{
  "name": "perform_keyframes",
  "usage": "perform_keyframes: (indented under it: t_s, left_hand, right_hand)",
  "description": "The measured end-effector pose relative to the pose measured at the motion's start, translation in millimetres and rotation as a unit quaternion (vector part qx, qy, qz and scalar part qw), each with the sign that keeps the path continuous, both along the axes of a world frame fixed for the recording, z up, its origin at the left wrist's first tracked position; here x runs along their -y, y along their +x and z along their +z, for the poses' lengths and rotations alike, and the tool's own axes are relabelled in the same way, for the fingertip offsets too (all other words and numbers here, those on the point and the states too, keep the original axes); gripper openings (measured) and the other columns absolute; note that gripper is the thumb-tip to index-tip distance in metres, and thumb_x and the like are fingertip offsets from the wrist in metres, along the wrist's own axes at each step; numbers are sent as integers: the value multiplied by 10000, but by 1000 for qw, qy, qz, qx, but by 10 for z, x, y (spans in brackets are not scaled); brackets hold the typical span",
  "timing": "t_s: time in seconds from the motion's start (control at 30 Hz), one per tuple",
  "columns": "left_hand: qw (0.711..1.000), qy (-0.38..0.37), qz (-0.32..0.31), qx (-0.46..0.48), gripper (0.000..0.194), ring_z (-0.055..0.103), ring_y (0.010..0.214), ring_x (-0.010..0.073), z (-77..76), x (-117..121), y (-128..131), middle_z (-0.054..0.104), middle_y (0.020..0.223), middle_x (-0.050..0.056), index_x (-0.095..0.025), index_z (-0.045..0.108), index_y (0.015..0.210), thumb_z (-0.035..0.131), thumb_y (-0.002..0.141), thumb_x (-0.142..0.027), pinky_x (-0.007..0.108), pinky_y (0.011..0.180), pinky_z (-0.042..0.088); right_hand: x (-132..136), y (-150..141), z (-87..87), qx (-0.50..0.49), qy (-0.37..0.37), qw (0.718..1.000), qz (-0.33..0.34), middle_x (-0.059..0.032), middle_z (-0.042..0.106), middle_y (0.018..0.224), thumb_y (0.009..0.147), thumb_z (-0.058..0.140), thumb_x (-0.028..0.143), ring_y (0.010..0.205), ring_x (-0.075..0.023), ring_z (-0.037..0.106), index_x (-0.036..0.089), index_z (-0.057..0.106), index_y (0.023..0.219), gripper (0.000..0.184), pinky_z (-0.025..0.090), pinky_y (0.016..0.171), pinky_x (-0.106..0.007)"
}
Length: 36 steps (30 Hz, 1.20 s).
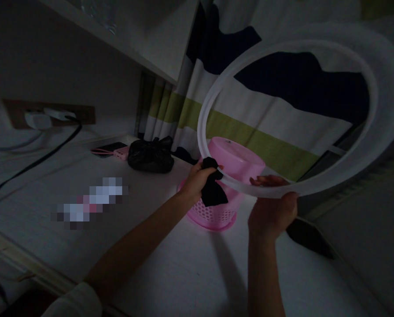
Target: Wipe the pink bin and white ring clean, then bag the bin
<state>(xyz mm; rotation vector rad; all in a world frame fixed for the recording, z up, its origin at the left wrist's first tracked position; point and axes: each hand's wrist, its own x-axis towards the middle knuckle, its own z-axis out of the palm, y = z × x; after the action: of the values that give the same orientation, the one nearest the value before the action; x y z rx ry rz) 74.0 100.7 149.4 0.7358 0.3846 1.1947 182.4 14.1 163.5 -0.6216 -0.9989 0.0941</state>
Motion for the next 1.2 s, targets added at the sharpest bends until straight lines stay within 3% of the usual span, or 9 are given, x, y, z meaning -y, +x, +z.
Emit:
perform_keyframes:
  t_s: [0.13, 0.3, 0.6, 0.73, 0.93, 1.2]
  left_hand:
    - [999, -5, -46, 13, 107, 592, 598, 99, 10, 161, 62, 663, 654, 15, -127, 641, 684, 591, 602, -80, 204, 586, 445]
    - [999, 5, -54, 1, 113, 596, 614, 107, 25, 202, 63, 667, 667, 32, -112, 635, 685, 593, 595, -58, 212, 599, 445]
    - [999, 32, -9, -16, 151, 555, 592, 88, 6, 139, 74, 642, 695, 16, -107, 632, 729, 596, 583, -102, 206, 566, 416]
    - [997, 55, 44, -35, 193, 521, 576, 80, 13, 71, 23, 614, 677, -5, -117, 626, 753, 595, 563, -123, 200, 542, 394]
    - [990, 91, 89, -58, 243, 526, 583, 88, 34, -47, -99, 602, 662, -25, -135, 637, 794, 614, 555, -168, 212, 556, 403]
    - [980, 117, 134, -86, 214, 529, 574, 87, 124, -173, -335, 628, 655, -5, -134, 661, 766, 595, 569, -189, 204, 542, 401]
  right_hand:
    - [-117, -285, -98, -27, 44, 996, 78, 3, 610, 688, 795, 486, 615, 698, -160, 593, 221, 598, 814, 410, 477, 744, -364]
    - [-67, -246, -107, -54, 50, 993, 87, 59, 476, 528, 812, 506, 575, 521, -121, 476, 227, 495, 712, 362, 433, 620, -306]
    - [-73, -211, -89, -71, 29, 995, 66, 71, 448, 494, 815, 472, 600, 495, -127, 461, 237, 458, 726, 374, 429, 615, -322]
    - [-42, -233, -86, -59, 49, 993, 94, 67, 445, 493, 847, 416, 589, 467, -116, 437, 238, 459, 712, 378, 410, 563, -292]
    - [71, -205, -44, -29, 46, 996, 75, 77, 407, 470, 846, 363, 628, 409, -109, 405, 248, 448, 706, 414, 395, 505, -279]
    - [269, -135, 25, -24, 27, 991, 129, 94, 346, 420, 815, 386, 669, 318, -87, 316, 257, 489, 719, 436, 328, 400, -246]
